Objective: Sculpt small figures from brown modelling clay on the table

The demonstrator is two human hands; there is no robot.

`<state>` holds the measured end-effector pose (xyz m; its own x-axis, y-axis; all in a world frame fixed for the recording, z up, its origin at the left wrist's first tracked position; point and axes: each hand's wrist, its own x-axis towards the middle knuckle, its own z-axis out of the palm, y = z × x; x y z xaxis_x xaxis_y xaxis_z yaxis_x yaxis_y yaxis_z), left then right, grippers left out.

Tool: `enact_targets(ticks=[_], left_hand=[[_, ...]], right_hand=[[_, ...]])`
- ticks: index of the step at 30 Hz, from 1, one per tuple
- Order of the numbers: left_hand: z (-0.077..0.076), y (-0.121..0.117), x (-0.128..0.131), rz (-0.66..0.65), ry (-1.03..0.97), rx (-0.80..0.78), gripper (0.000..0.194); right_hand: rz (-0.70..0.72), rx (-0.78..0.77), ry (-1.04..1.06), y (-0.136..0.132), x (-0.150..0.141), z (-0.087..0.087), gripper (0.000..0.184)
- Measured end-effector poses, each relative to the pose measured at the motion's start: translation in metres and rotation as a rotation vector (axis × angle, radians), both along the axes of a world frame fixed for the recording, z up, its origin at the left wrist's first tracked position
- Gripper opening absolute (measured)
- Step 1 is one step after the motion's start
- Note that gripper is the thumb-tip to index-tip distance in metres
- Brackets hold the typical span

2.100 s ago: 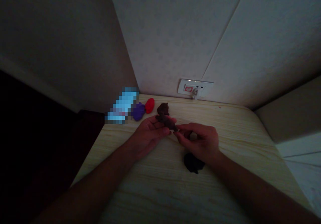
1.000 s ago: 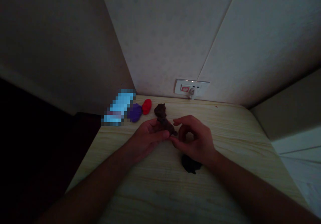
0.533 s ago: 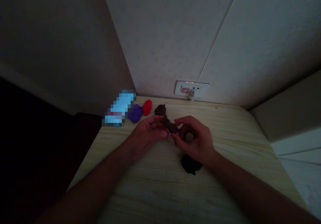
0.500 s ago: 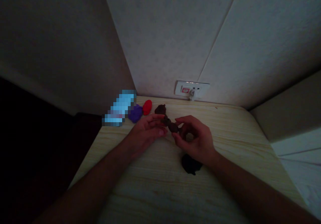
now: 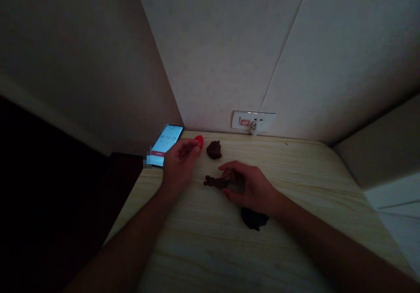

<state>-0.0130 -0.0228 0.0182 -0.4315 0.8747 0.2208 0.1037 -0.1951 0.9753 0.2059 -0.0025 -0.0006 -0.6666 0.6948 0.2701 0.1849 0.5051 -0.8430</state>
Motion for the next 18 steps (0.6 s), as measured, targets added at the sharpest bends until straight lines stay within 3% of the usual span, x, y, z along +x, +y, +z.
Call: enact_targets(ticks=[6,11,14,18], left_hand=[[-0.006,0.006,0.003,-0.06,0.048,-0.013,0.015],[-0.001,0.011,0.006,-0.095,0.089,-0.116,0.027],[0.006,0.01,0.011,-0.093,0.233,-0.145,0.033],[0.016,0.009,0.019,-0.133,0.486,-0.156,0.026]], right_hand=[[0.048,0.046,-0.081,0.005,0.002,0.004,0.042],[0.04,0.038,-0.097,0.005,0.001,0.005,0.043],[0.04,0.004,-0.055,0.005,0.001,0.006,0.044],[0.059,-0.093,0.049,0.007,0.002,0.007,0.036]])
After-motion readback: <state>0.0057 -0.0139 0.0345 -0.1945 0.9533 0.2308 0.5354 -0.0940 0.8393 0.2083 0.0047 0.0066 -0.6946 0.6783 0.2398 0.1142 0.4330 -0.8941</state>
